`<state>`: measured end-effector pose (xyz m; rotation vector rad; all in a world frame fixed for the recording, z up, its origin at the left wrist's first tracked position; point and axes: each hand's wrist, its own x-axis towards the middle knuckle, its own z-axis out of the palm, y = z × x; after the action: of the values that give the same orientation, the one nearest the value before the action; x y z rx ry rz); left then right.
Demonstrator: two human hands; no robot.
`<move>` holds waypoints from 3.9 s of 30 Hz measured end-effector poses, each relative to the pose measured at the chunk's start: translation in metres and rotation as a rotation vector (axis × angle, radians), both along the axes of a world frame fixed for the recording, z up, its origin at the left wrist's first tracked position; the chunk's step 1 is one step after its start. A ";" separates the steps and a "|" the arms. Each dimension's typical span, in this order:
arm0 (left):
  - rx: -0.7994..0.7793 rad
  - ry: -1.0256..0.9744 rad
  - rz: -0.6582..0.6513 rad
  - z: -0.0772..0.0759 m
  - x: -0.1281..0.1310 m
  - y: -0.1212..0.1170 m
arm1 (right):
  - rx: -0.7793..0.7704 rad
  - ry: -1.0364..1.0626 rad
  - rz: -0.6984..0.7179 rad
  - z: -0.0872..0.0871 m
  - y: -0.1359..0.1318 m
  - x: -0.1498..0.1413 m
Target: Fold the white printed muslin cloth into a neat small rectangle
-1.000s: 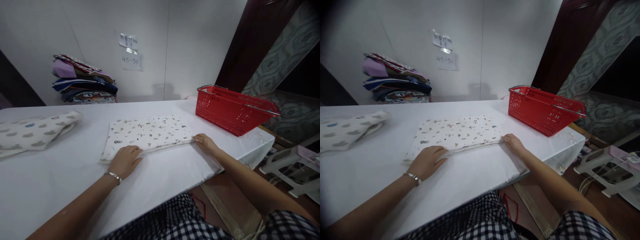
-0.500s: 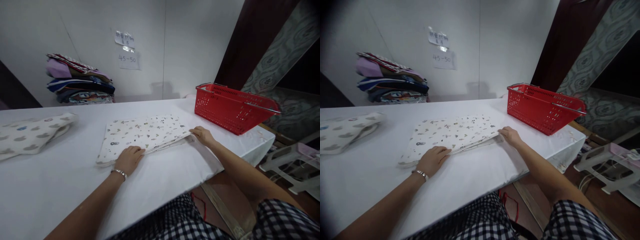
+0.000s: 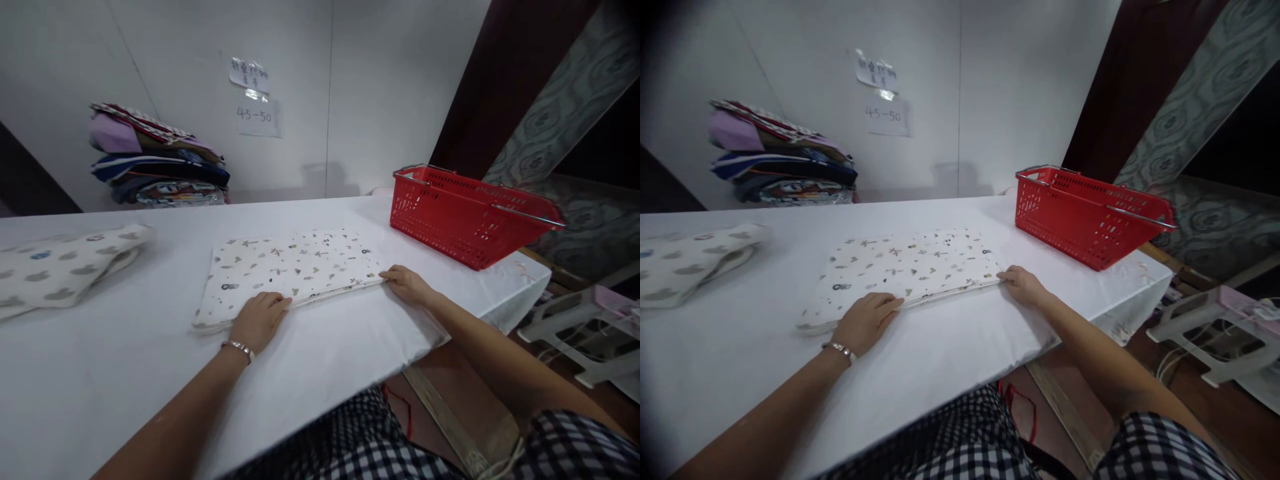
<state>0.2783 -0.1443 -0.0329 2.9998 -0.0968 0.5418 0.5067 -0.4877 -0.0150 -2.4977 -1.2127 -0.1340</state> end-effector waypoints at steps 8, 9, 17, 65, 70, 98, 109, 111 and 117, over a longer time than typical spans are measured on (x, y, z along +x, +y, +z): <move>-0.008 0.000 -0.001 0.001 0.000 -0.001 | 0.125 -0.023 0.044 0.010 0.011 0.006; -0.011 0.000 0.000 0.002 0.000 -0.001 | 0.093 -0.049 0.088 0.010 0.012 0.007; -0.036 0.024 0.011 0.005 -0.001 -0.003 | -0.091 -0.185 0.185 0.017 0.020 0.004; -0.059 0.001 0.012 0.003 -0.001 -0.003 | -0.098 -0.246 0.265 0.012 0.010 -0.001; -0.067 0.024 0.009 0.004 -0.002 -0.003 | -0.117 -0.211 0.254 0.016 0.018 -0.001; 0.024 0.194 -0.014 0.032 0.101 -0.102 | -0.114 -0.362 0.338 0.009 0.030 -0.007; -0.012 0.182 -0.011 0.031 0.105 -0.106 | -0.138 -0.334 0.331 0.010 0.029 -0.010; -0.004 0.164 -0.019 0.029 0.106 -0.108 | -0.143 -0.347 0.336 0.009 0.029 -0.010; 0.082 0.143 -0.065 0.023 0.103 -0.111 | -0.135 -0.328 0.359 0.010 0.025 -0.015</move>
<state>0.3813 -0.2550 -0.0101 3.0910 -0.2097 0.3237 0.4921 -0.4625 -0.0050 -2.3822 -1.8377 -0.3912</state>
